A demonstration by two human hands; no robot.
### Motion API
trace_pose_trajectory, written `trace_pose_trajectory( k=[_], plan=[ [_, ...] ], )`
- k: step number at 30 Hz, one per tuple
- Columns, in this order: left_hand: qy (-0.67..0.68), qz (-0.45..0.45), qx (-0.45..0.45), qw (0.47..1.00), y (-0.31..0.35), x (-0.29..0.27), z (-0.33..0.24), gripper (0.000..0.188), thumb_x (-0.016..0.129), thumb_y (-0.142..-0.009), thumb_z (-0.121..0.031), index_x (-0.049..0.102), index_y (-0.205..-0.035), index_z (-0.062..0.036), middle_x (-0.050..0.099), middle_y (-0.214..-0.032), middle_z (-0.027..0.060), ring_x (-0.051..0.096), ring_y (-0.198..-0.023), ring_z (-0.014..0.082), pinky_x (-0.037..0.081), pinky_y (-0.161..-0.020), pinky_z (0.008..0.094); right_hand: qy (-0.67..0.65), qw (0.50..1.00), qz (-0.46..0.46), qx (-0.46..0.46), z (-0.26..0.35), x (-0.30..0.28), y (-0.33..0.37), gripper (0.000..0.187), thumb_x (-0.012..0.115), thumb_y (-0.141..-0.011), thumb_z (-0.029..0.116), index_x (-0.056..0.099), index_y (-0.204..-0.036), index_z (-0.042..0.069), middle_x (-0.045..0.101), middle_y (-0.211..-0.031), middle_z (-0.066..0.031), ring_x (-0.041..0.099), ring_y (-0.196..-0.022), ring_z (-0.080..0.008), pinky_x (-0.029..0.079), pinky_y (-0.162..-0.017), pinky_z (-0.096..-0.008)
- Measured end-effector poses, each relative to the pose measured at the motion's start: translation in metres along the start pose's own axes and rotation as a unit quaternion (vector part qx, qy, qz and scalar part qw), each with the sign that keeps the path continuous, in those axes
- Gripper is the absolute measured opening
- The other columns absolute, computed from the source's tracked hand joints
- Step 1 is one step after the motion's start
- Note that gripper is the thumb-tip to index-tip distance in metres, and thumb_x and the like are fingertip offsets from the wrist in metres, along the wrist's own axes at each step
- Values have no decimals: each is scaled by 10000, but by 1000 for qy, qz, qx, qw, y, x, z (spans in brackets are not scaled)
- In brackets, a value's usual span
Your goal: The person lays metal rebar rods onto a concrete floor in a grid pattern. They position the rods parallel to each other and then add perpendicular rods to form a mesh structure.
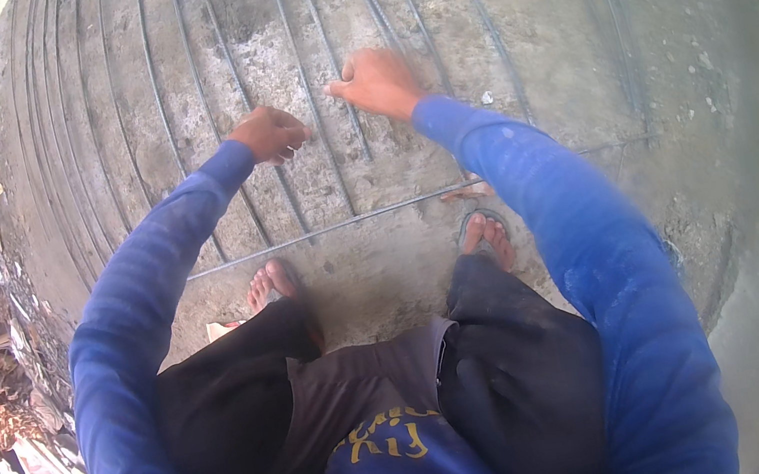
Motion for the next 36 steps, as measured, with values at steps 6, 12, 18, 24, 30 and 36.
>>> trace_pose_trajectory(
  k=[6, 12, 18, 24, 30, 36],
  plan=[
    [29, -9, 25, 999, -17, 6, -13, 347, 710, -940, -299, 762, -1038, 30, 758, -877, 115, 734, -723, 187, 613, -685, 307, 12, 996, -89, 0, -6, 24, -27, 375, 765, -854, 371, 730, -844, -2, 735, -962, -233, 713, -957, -398, 558, -822, -471],
    [183, -168, 87, 965, -63, -11, -41, 388, 626, -967, -339, 748, -1096, 6, 770, -875, 137, 746, -732, 198, 596, -743, 349, -43, 991, -123, -40, -40, 25, -26, 418, 745, -747, 359, 698, -915, -21, 707, -766, -215, 721, -771, -349, 570, -787, -439],
    [202, -236, 72, 948, -117, -73, -113, 524, 509, -1025, -417, 616, -1306, 13, 715, -1080, 124, 705, -869, 228, 579, -731, 388, -253, 962, 98, 36, -21, -14, 31, 454, 728, -878, 292, 632, -1131, -73, 698, -687, -154, 719, -622, -228, 571, -580, -350],
    [493, -284, 107, 815, -155, -33, -113, 448, 480, -1028, -397, 660, -1215, -31, 545, -728, 25, 500, -546, 143, 402, -477, 325, -78, 989, -127, 4, -64, -31, 3, 527, 793, -851, 401, 649, -1112, -34, 723, -856, -240, 723, -839, -390, 557, -754, -504],
    [319, -483, 120, 807, -152, -46, -96, 475, 481, -994, -400, 757, -1083, -24, 649, -848, 153, 621, -767, 304, 473, -700, 418, 28, 977, -209, -1, -53, -25, -24, 406, 809, -822, 340, 647, -961, -7, 719, -864, -232, 706, -863, -443, 545, -758, -538],
    [299, -544, 79, 780, -107, -27, -130, 514, 483, -963, -405, 772, -924, 19, 718, -870, 275, 680, -886, 456, 488, -858, 497, 46, 982, -182, 9, -50, -37, -24, 292, 734, -815, 223, 679, -957, -27, 709, -925, -250, 692, -907, -451, 546, -796, -531]
  ],
)
Point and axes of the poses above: each hand's wrist, its own y-axis away from the middle knuckle, its own x-axis out of the palm, z = x × y, the point moved 2 cm from there along -y, towards the middle knuckle
